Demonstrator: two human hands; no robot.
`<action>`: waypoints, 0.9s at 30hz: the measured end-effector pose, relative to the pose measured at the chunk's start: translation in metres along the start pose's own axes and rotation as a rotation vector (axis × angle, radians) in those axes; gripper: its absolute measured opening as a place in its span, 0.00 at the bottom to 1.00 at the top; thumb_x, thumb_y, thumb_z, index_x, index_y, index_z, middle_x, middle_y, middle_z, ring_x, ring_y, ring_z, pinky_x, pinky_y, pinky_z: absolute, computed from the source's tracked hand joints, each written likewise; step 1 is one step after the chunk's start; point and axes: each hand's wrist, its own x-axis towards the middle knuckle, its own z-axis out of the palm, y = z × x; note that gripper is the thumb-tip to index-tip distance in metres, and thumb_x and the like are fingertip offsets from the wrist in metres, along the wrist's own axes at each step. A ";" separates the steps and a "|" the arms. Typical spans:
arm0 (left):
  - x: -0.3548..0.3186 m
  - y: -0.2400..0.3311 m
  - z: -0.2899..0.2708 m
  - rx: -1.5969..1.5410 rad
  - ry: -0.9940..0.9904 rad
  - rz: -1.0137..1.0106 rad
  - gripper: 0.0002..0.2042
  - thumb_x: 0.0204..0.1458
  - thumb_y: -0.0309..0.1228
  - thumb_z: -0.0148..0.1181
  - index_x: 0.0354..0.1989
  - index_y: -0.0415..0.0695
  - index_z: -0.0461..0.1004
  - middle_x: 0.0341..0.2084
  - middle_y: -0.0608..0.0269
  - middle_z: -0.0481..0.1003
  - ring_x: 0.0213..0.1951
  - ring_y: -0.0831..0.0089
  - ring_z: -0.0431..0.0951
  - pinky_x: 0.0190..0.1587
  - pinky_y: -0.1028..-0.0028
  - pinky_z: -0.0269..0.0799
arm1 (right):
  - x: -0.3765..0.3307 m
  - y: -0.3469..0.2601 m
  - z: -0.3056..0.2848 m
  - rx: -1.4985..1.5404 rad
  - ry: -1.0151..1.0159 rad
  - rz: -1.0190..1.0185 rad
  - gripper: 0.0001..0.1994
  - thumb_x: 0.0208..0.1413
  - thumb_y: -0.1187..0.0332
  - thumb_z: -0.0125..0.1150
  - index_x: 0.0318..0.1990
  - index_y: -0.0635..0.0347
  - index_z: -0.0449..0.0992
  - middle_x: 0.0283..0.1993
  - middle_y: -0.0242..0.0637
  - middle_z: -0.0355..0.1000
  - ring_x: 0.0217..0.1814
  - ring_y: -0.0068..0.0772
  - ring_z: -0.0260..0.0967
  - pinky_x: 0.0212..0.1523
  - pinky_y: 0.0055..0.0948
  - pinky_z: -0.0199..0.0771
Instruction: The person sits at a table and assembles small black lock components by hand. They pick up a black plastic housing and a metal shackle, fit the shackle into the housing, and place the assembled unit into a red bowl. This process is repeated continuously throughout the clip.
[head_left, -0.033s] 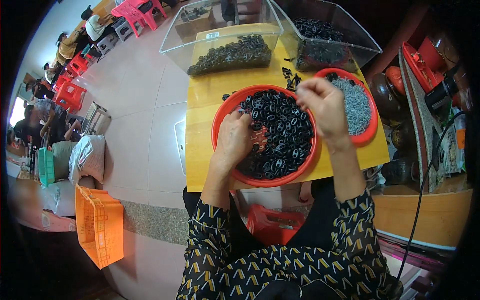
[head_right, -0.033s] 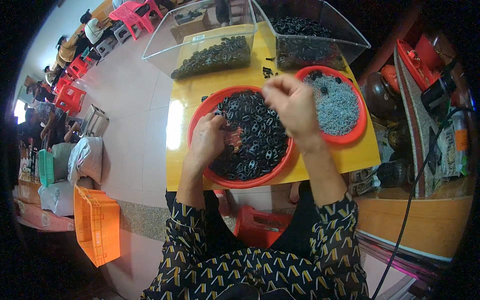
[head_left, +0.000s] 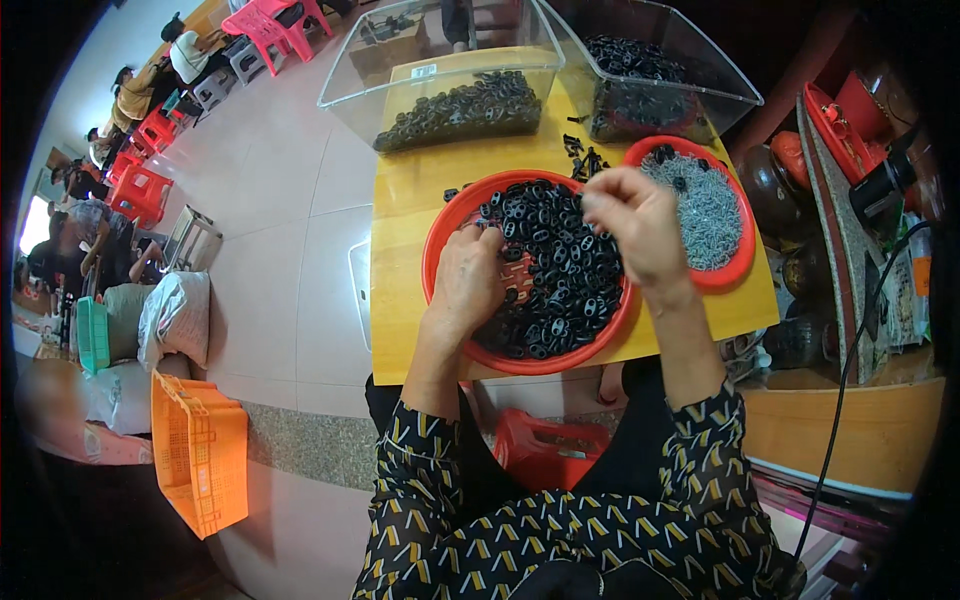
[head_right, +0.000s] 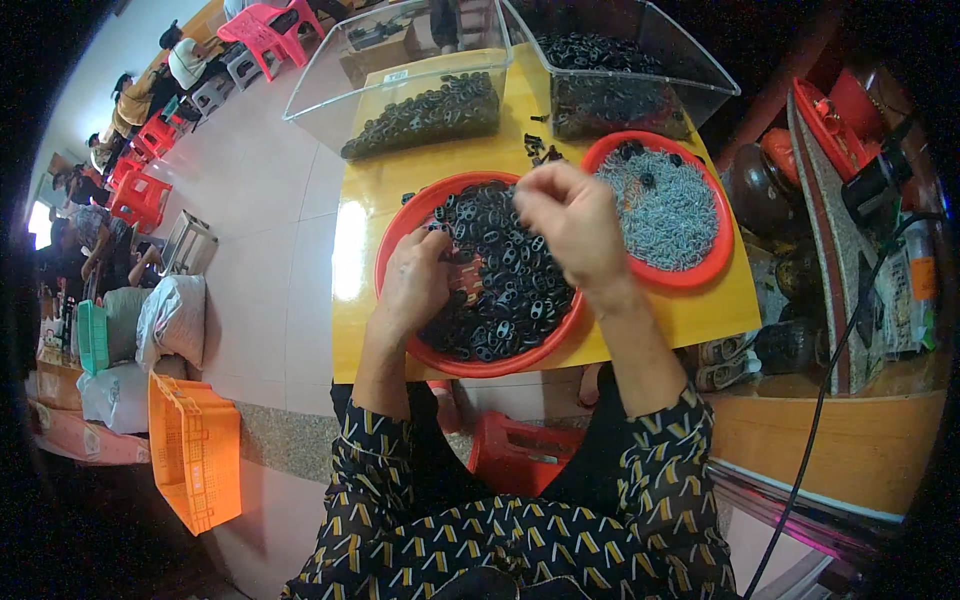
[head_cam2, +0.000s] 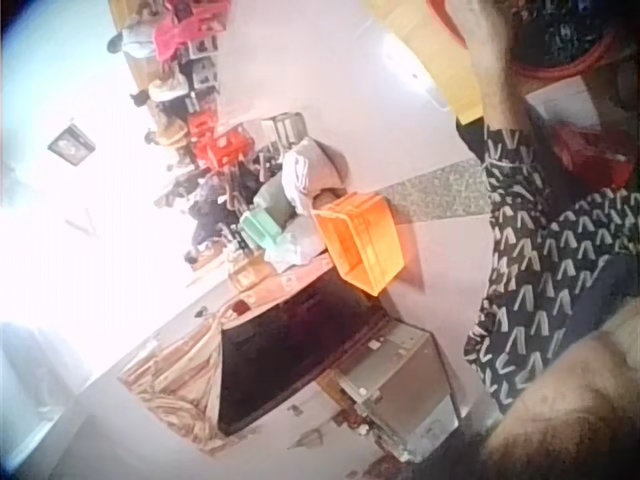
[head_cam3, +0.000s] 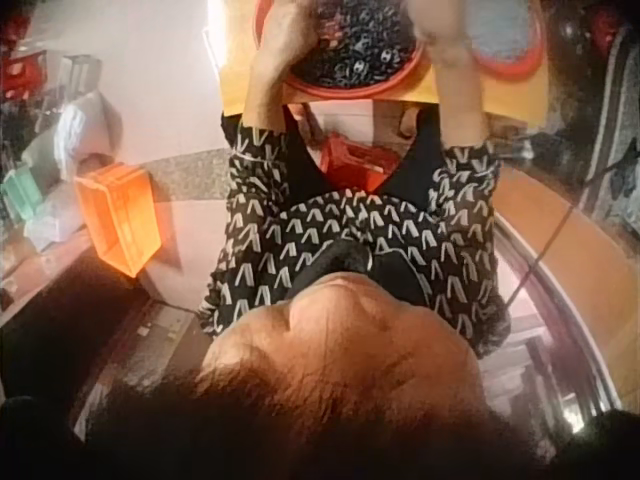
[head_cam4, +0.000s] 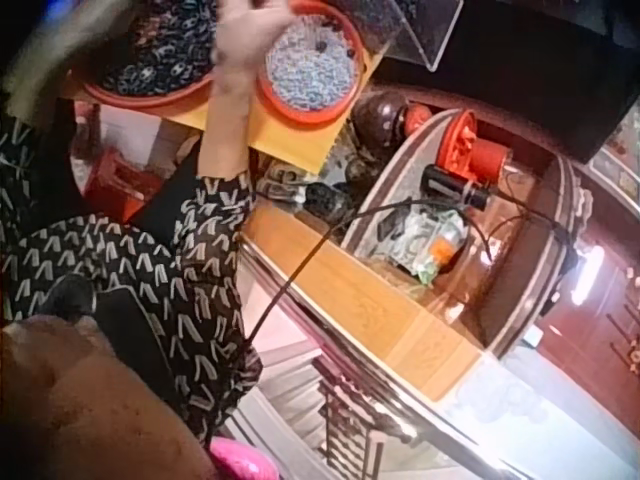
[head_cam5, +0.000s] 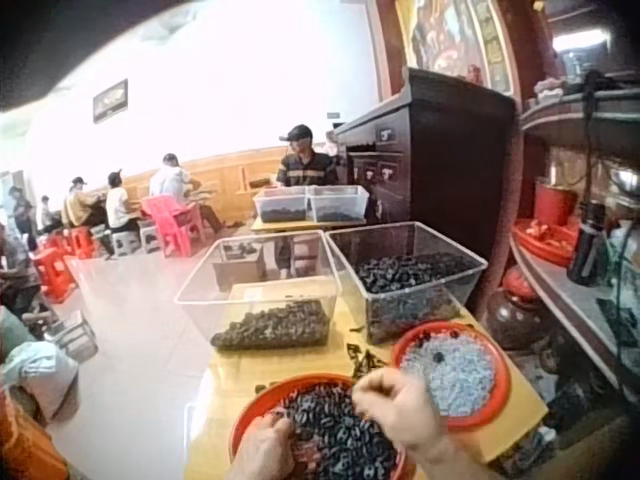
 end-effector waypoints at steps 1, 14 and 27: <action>-0.001 0.001 -0.001 -0.050 0.005 -0.017 0.07 0.34 0.20 0.55 0.26 0.38 0.71 0.24 0.51 0.70 0.30 0.52 0.69 0.34 0.60 0.65 | -0.006 0.005 0.004 0.040 -0.049 0.028 0.02 0.45 0.79 0.55 0.29 0.65 0.70 0.24 0.26 0.66 0.25 0.15 0.63 0.26 0.16 0.64; -0.018 0.011 -0.030 -1.155 -0.044 -0.474 0.04 0.48 0.20 0.52 0.33 0.36 0.69 0.22 0.66 0.70 0.24 0.79 0.71 0.26 0.81 0.67 | -0.018 0.015 0.011 0.101 -0.176 0.226 0.07 0.46 0.78 0.56 0.35 0.67 0.70 0.28 0.31 0.68 0.25 0.16 0.65 0.25 0.15 0.66; -0.028 0.022 -0.019 -1.726 -0.037 -0.453 0.10 0.46 0.21 0.56 0.38 0.37 0.70 0.28 0.62 0.73 0.30 0.77 0.74 0.33 0.80 0.72 | -0.033 0.003 0.029 -0.057 -0.229 0.282 0.03 0.47 0.76 0.55 0.29 0.64 0.68 0.25 0.26 0.66 0.25 0.11 0.63 0.23 0.14 0.63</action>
